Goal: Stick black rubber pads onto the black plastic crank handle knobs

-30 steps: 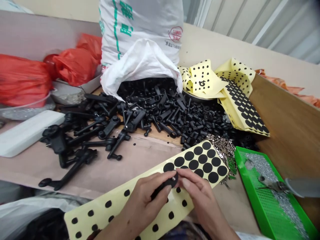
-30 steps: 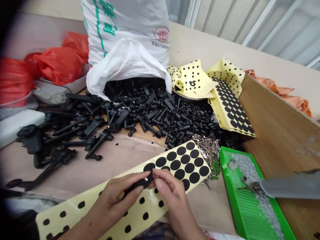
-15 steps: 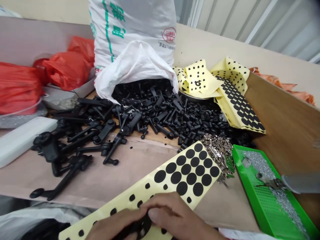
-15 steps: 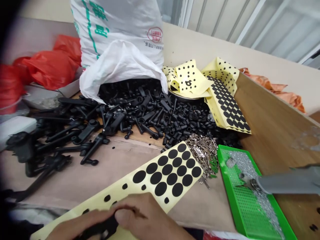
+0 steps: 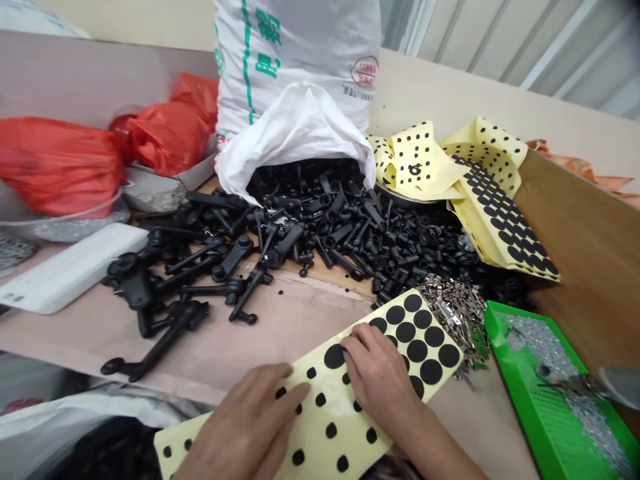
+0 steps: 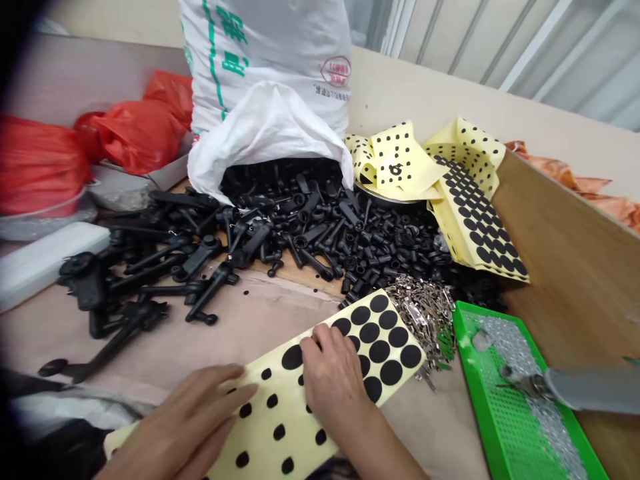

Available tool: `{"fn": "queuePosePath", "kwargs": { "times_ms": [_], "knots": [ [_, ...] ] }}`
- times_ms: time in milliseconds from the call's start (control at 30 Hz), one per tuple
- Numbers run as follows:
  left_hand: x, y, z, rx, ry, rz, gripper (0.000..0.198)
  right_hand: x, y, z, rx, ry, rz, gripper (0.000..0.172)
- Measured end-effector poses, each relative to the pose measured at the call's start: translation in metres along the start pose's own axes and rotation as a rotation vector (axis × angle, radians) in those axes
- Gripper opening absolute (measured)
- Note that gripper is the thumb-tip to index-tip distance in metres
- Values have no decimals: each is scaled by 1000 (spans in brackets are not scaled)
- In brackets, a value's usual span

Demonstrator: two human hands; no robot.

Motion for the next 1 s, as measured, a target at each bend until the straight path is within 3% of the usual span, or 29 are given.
{"fn": "queuePosePath", "kwargs": {
  "times_ms": [167,333,633,833,1000],
  "knots": [
    [-51,14,-30,-195,-161,-60,36,3,-1,5,-106,2,4,19],
    [-47,13,-44,-254,-134,-54,37,2,0,14,-353,-41,-15,16],
    [-43,11,-48,-235,-79,-54,31,-5,1,7,-167,-99,-37,17],
    [-66,16,-53,-230,-153,-103,38,-8,18,24,-336,-46,-106,16],
    [-82,16,-56,-268,-205,-103,24,-6,23,20,-349,-19,-102,17]
  ]
}}
Point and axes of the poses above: each hand's wrist, its own x-axis away from the middle knuckle, its own z-axis out of the back of the hand, y = z × x, the point moved 1 cm from there along -x, towards the middle knuckle, and after that the axes turned 9 degrees about -z, right-handed, at the moved point
